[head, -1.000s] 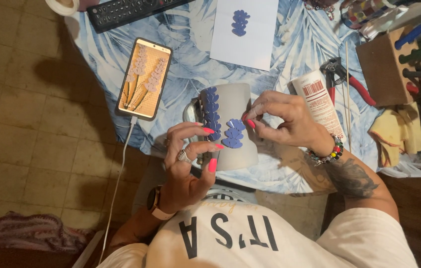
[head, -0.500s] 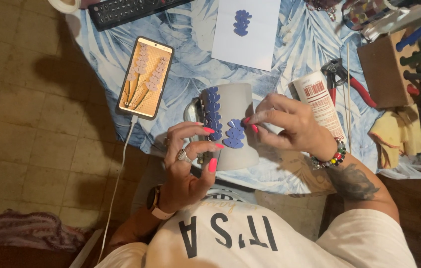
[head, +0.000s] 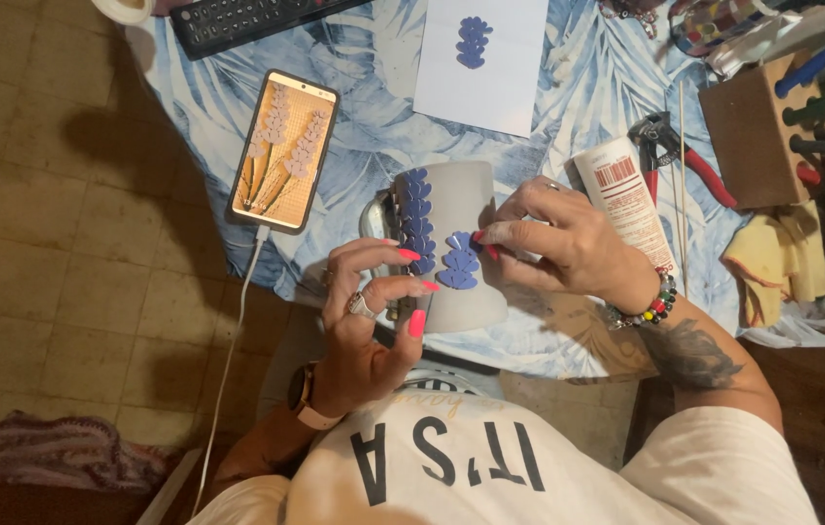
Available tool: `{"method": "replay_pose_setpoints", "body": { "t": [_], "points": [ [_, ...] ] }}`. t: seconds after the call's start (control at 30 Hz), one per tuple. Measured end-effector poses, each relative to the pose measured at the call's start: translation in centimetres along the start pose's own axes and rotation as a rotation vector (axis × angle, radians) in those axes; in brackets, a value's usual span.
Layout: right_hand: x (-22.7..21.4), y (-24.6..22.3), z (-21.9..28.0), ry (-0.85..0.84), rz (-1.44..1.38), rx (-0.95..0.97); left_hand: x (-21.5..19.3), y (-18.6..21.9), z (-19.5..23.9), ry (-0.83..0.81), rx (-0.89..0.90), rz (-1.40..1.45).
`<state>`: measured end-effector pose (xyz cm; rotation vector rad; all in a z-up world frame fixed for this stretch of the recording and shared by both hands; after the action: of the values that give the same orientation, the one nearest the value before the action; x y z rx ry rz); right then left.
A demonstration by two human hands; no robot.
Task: Decorating a grey cylindrical object by gluing small blue foam shapes onto its surface
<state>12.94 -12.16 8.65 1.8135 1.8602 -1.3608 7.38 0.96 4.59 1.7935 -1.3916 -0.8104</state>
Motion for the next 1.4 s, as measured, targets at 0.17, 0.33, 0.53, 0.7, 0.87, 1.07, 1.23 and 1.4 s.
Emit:
{"method": "replay_pose_setpoints", "body": {
  "t": [0.17, 0.33, 0.53, 0.7, 0.87, 1.07, 1.23, 1.4],
  "points": [
    [-0.5, -0.3, 0.8, 0.018, 0.000, 0.011, 0.0, 0.3, 0.1, 0.017, 0.046, -0.015],
    [-3.0, -1.7, 3.7, 0.226, -0.145, 0.099, 0.4, 0.9, 1.5, 0.012, 0.234, -0.124],
    [-2.6, -0.5, 7.8, 0.624, -0.221, 0.252, 0.7, 2.3, 0.6, -0.012, 0.302, -0.151],
    [-0.7, 3.0, 11.4, 0.849, -0.344, 0.542, 0.2, 1.0, 1.2, 0.071, 0.266, -0.153],
    [-1.0, 1.6, 8.1, 0.567, 0.005, 0.394, 0.3, 0.4, 0.9, 0.055, 0.276, -0.170],
    [-0.1, 0.0, 5.6, 0.375, 0.315, 0.188, 0.0, -0.1, 0.1, 0.096, 0.230, -0.160],
    [0.2, -0.1, 4.7, 0.343, 0.359, 0.145, -0.6, -0.5, 0.5, 0.129, 0.268, -0.206],
    [0.5, -0.1, 4.6, 0.311, 0.398, 0.152, -0.6, -0.9, 0.6, 0.122, 0.247, -0.181]
  ]
}}
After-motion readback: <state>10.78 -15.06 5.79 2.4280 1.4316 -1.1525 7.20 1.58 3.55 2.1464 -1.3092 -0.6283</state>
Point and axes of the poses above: each hand's wrist, its own z-axis away from the middle knuckle, its own x-axis out of the palm, y = z × x, the point moved 9 cm from there along -z, towards the middle knuckle, and after that the axes turned 3 degrees about y, right-handed, at the moved point
